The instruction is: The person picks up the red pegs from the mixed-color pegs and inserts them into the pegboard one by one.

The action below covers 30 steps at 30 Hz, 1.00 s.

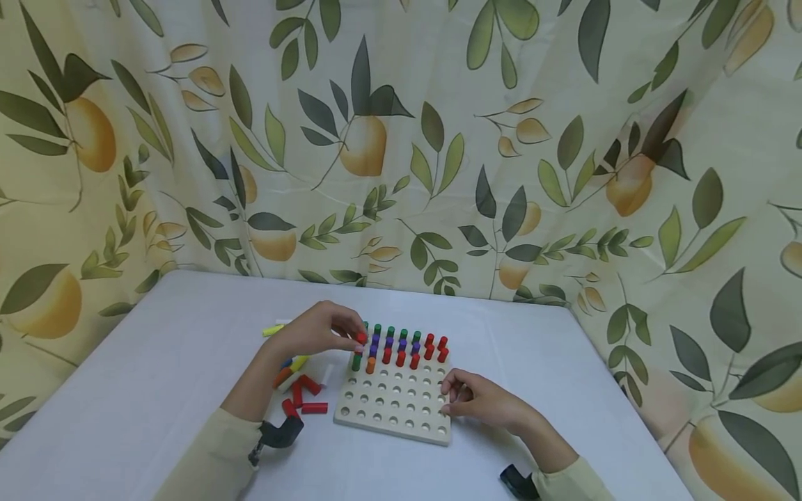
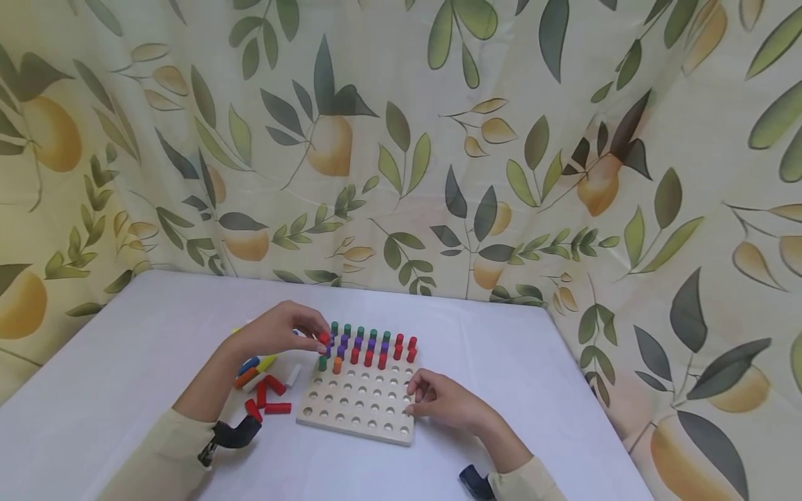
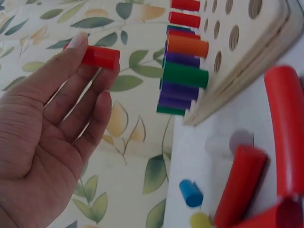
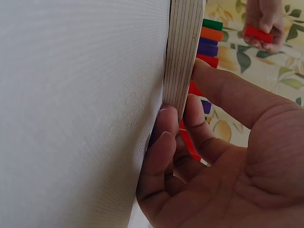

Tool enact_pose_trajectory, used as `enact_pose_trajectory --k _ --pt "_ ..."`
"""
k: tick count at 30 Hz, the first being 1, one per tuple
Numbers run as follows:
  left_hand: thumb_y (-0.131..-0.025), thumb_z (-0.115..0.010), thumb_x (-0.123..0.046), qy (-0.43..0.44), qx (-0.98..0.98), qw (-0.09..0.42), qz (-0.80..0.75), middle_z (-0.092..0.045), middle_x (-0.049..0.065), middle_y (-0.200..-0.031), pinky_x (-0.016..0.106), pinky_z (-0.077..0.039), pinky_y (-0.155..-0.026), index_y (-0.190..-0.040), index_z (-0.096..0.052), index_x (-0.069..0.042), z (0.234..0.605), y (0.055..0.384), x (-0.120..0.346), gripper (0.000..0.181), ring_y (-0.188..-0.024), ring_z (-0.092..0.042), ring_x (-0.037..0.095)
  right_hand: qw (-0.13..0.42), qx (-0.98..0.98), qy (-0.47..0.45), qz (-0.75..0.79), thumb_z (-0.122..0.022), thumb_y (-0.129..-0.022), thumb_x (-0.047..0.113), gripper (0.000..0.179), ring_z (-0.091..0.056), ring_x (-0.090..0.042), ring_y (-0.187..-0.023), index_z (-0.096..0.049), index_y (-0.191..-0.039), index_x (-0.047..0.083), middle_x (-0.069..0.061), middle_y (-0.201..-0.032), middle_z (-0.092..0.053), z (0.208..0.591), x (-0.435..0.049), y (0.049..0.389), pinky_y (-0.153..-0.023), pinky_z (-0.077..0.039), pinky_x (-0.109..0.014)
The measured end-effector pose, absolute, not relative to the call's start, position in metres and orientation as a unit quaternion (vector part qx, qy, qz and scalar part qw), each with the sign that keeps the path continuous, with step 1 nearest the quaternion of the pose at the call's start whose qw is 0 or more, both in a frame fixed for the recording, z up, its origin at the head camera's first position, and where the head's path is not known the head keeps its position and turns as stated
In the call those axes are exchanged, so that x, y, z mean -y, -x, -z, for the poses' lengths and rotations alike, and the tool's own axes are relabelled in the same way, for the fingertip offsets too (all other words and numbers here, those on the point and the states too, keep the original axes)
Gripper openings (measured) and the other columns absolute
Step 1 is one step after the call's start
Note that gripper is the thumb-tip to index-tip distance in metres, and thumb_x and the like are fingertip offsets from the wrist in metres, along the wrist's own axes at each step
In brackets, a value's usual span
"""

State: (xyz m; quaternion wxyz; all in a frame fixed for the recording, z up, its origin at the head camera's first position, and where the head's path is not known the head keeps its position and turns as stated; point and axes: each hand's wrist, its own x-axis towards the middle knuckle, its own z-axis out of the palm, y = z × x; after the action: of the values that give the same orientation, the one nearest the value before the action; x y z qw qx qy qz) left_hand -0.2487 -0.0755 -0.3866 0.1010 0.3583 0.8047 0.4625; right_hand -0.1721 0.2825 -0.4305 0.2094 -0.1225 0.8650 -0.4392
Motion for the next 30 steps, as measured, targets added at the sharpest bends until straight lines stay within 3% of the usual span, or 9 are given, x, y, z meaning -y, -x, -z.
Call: enact_pose_trajectory --k 16,30 --pt "-0.089 -0.084 -0.016 -0.366 -0.804 0.088 -0.461 -0.073 -0.008 -0.093 0.033 -0.056 -0.083 -0.103 -0.078 -0.013 0.396 0.253 0.034 0.015 -0.086 -0.068 0.013 0.212 -0.862 0.131 0.442 -0.082 -0.091 0.017 0.029 -0.050 -0.024 -0.089 -0.061 -0.110 0.008 -0.008 -0.096 -0.055 0.431 -0.284 0.172 -0.071 -0.041 -0.031" --pt "-0.091 -0.082 -0.012 -0.369 -0.793 0.105 -0.474 -0.074 -0.008 -0.093 0.031 -0.056 -0.080 -0.106 -0.077 -0.008 0.395 0.252 -0.001 0.016 -0.086 -0.069 0.012 0.213 -0.862 0.138 0.439 -0.081 -0.092 0.018 0.028 -0.050 -0.024 -0.088 -0.061 -0.110 0.009 -0.008 -0.095 -0.055 0.429 -0.284 0.172 -0.071 -0.042 -0.031"
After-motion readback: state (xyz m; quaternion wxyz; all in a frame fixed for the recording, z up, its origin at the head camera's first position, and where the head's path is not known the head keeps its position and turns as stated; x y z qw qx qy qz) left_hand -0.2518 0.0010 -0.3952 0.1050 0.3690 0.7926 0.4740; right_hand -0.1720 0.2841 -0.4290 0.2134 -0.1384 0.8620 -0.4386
